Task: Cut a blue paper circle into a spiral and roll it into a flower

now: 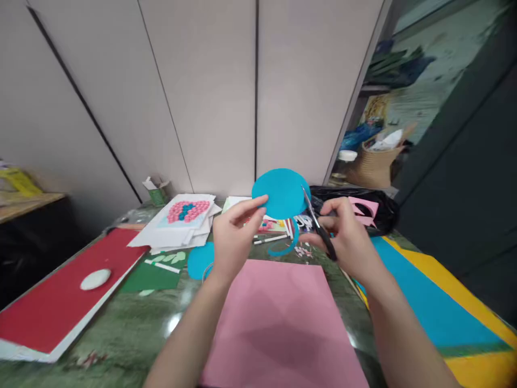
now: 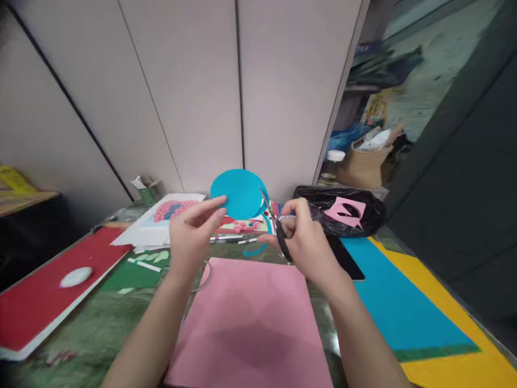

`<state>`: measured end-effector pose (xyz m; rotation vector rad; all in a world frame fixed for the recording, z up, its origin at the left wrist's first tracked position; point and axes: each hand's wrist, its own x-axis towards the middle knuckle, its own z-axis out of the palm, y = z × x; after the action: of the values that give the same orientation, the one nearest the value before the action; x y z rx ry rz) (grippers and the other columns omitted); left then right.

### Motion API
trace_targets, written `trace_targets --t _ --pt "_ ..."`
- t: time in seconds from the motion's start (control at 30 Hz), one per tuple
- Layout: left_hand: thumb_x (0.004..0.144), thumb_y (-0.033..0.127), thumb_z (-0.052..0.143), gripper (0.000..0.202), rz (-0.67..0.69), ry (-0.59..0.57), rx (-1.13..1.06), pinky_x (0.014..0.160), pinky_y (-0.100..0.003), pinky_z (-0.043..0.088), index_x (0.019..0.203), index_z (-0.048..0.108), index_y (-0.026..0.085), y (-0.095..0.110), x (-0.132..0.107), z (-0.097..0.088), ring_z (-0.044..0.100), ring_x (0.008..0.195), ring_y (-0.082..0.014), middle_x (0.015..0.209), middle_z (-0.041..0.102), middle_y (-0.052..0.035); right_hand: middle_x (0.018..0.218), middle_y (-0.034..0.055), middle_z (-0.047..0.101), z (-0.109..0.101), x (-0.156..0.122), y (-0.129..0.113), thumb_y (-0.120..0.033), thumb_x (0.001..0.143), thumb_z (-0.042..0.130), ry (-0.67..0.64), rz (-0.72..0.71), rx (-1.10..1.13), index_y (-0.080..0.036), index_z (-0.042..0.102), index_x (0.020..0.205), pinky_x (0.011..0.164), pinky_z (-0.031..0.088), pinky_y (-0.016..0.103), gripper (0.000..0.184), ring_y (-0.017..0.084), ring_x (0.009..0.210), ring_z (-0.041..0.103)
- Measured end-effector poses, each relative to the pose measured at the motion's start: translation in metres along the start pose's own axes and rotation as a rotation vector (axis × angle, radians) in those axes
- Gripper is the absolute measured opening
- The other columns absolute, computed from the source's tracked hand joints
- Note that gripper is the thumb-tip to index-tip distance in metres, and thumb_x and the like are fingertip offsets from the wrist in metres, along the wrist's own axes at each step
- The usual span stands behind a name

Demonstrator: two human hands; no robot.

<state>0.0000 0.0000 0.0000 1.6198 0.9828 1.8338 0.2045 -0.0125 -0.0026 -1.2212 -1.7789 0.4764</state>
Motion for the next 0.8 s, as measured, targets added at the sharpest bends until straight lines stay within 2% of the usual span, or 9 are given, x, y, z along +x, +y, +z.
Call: trace_targets --t 0.2,0.27,0.4,0.63,0.8 --pt "0.074 0.024 0.072 0.028 -0.028 0.018 -0.030 0.061 -0.021 0.057 0.102 0.073 0.022 -0.0022 -0.0018 0.0069 0.066 0.067 -0.0118 0.078 0.072 -0.0019 0.055 -0.0113 0.041 0.0039 -0.0005 0.0014 -0.050 0.069 0.074 0.009 0.007 0.045 -0.027 0.029 0.090 0.049 0.025 0.022 0.055 0.010 0.050 0.031" --pt "0.073 0.021 0.072 0.033 -0.039 -0.004 -0.057 0.061 -0.021 0.057 0.107 0.071 0.022 -0.0035 -0.0036 0.0091 0.064 0.062 -0.0102 0.074 0.070 -0.0009 0.055 -0.0112 0.041 0.0040 -0.0009 0.0004 -0.049 0.068 0.075 0.005 0.020 0.070 -0.027 0.029 0.091 0.048 0.025 0.022 0.055 0.010 0.049 0.032" --pt "0.074 0.018 0.071 0.034 -0.016 -0.039 -0.071 0.064 -0.022 0.057 0.107 0.070 0.022 -0.0042 -0.0051 0.0101 0.063 0.063 -0.0095 0.077 0.069 -0.0016 0.056 -0.0105 0.044 0.0027 -0.0025 -0.0021 -0.047 0.067 0.076 0.008 0.038 0.095 -0.028 0.030 0.093 0.048 0.028 0.022 0.056 0.011 0.049 0.038" --pt "0.074 0.016 0.069 0.032 0.023 -0.137 -0.022 0.062 -0.020 0.057 0.106 0.071 0.023 -0.0022 -0.0042 0.0043 0.061 0.066 -0.0083 0.087 0.069 -0.0035 0.059 -0.0096 0.047 -0.0008 -0.0031 -0.0060 -0.046 0.069 0.075 -0.024 0.058 0.087 -0.027 0.032 0.096 0.047 0.032 0.023 0.054 0.012 0.050 0.042" --pt "0.074 0.016 0.069 0.032 0.057 -0.164 -0.009 0.063 -0.020 0.058 0.105 0.072 0.023 -0.0015 -0.0029 0.0020 0.061 0.067 -0.0085 0.087 0.069 -0.0033 0.061 -0.0086 0.051 -0.0017 -0.0028 -0.0081 -0.045 0.069 0.075 -0.018 0.055 0.039 -0.027 0.033 0.096 0.050 0.036 0.024 0.053 0.013 0.053 0.047"
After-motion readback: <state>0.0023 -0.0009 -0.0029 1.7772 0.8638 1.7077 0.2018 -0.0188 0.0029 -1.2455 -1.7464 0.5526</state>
